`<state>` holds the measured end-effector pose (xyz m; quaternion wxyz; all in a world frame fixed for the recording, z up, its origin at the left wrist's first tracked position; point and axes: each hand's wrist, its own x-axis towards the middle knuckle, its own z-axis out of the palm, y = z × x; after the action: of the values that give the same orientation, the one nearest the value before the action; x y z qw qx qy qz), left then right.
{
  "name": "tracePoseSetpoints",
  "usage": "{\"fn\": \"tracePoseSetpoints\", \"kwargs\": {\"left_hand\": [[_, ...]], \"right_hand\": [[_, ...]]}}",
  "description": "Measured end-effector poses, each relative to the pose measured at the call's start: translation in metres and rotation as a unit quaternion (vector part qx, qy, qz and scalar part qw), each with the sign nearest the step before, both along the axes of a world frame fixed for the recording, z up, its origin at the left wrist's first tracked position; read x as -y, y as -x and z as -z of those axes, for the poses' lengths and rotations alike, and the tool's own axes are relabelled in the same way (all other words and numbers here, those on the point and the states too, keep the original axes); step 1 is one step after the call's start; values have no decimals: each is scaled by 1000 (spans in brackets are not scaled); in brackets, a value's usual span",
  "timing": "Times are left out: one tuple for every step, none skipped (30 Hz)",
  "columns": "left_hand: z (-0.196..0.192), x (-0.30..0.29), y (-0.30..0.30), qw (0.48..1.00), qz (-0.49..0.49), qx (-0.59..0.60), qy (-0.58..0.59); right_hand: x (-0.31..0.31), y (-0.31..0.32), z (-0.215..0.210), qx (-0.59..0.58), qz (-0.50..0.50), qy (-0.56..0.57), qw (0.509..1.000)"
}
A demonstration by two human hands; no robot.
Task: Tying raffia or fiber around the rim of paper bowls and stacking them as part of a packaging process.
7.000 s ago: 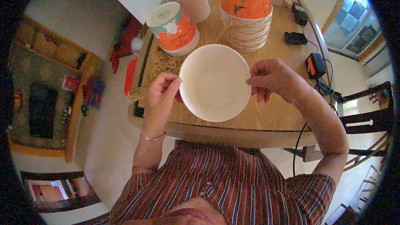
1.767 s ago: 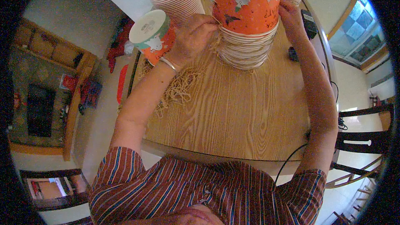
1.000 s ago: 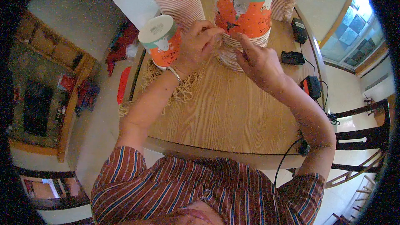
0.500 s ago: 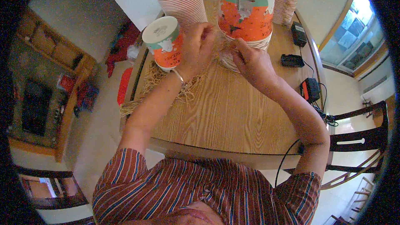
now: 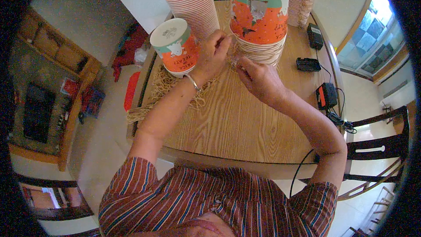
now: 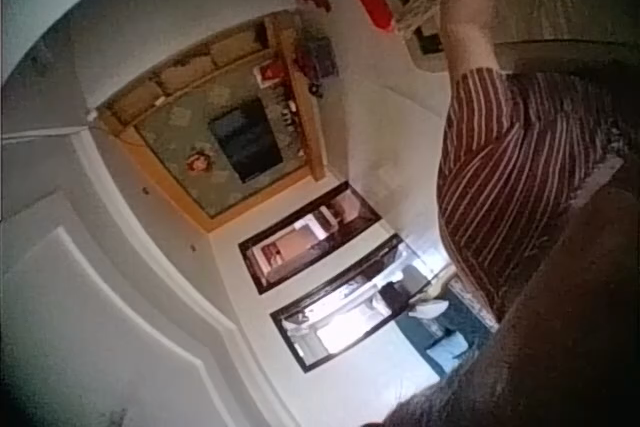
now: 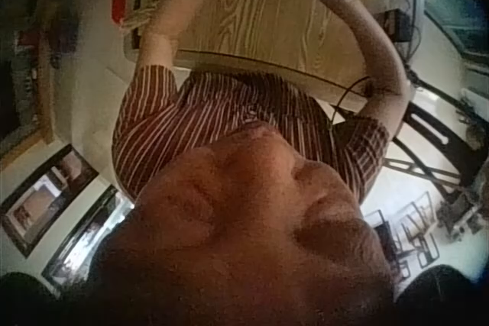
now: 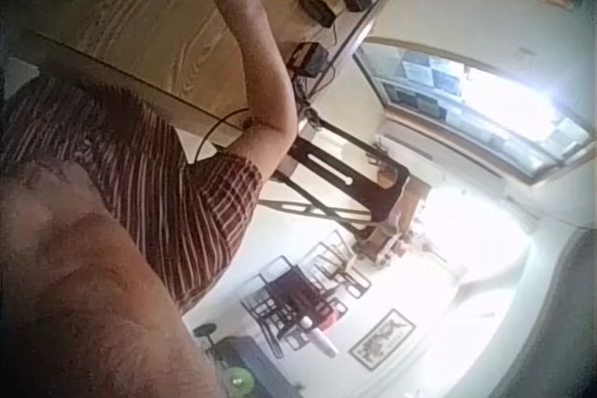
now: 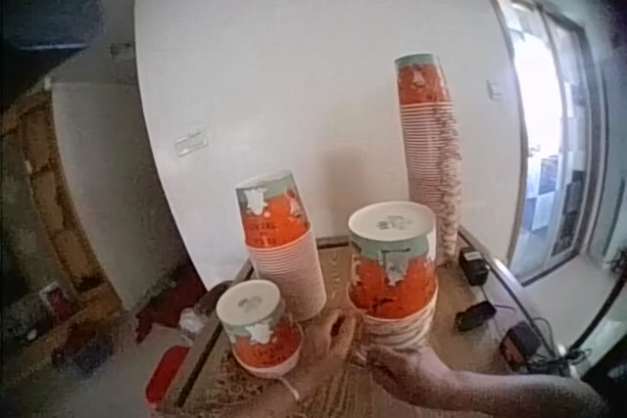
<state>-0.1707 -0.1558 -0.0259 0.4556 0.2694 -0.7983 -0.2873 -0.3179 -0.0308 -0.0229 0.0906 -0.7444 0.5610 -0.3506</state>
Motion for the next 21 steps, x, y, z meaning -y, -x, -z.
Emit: {"fn": "tracePoseSetpoints", "kwargs": {"left_hand": [[-6, -2, 1, 1000, 0, 1, 0], [-11, -5, 2, 1000, 2, -2, -8], [-16, -6, 2, 1000, 2, -7, -14], [-18, -6, 4, 1000, 2, -7, -13], [-19, -6, 8, 1000, -18, 8, 9], [-19, -4, 13, 999, -37, 23, 30], [-14, 2, 13, 998, -42, 23, 31], [-4, 10, 13, 997, -42, 11, 69], [-1, 13, 15, 994, -36, -1, 106], [3, 14, 15, 994, -35, -1, 106], [7, 15, 14, 996, -29, -6, 81], [9, 13, 14, 998, -23, -11, 57], [11, 12, 14, 998, -21, -11, 57], [13, 10, 15, 999, -25, -8, 34], [15, 9, 14, 999, -30, -4, 11], [17, 8, 15, 999, -31, -4, 12], [18, 7, 16, 999, -15, -22, -24], [18, 6, 16, 997, 1, -40, -61], [17, 5, 15, 997, 1, -40, -61], [16, 4, 14, 999, -12, -26, -39], [15, 3, 12, 999, -25, -12, -17]], "right_hand": [[-1, 0, 0, 2, 3, -3, 1000], [-2, -1, 0, 4, 6, -7, 1000], [-2, -1, 2, 3, 5, -6, 1000], [-1, -1, 7, 3, -6, 17, 1000], [-1, 0, 10, 3, -17, 40, 999], [-2, 0, 10, 3, -16, 40, 999], [-2, -3, 9, -2, -17, 22, 1000], [-2, -6, 8, -7, -18, 4, 1000], [-2, -5, 7, -7, -16, 3, 1000], [-3, -5, 7, -11, -12, -7, 1000], [-3, -4, 7, -15, -8, -18, 1000], [-3, -3, 8, -15, -6, -18, 1000], [-4, -1, 11, -21, -3, -18, 1000], [-4, 0, 14, -27, -1, -18, 999], [-4, 1, 18, -27, -1, -18, 999], [-4, 2, 21, -31, -17, -20, 999], [-5, 2, 23, -36, -32, -22, 999], [-6, 1, 22, -35, -32, -22, 999], [-7, 0, 19, -57, -35, -47, 997], [-8, -1, 17, -78, -37, -72, 994], [-9, -3, 15, -79, -37, -72, 994]]}}
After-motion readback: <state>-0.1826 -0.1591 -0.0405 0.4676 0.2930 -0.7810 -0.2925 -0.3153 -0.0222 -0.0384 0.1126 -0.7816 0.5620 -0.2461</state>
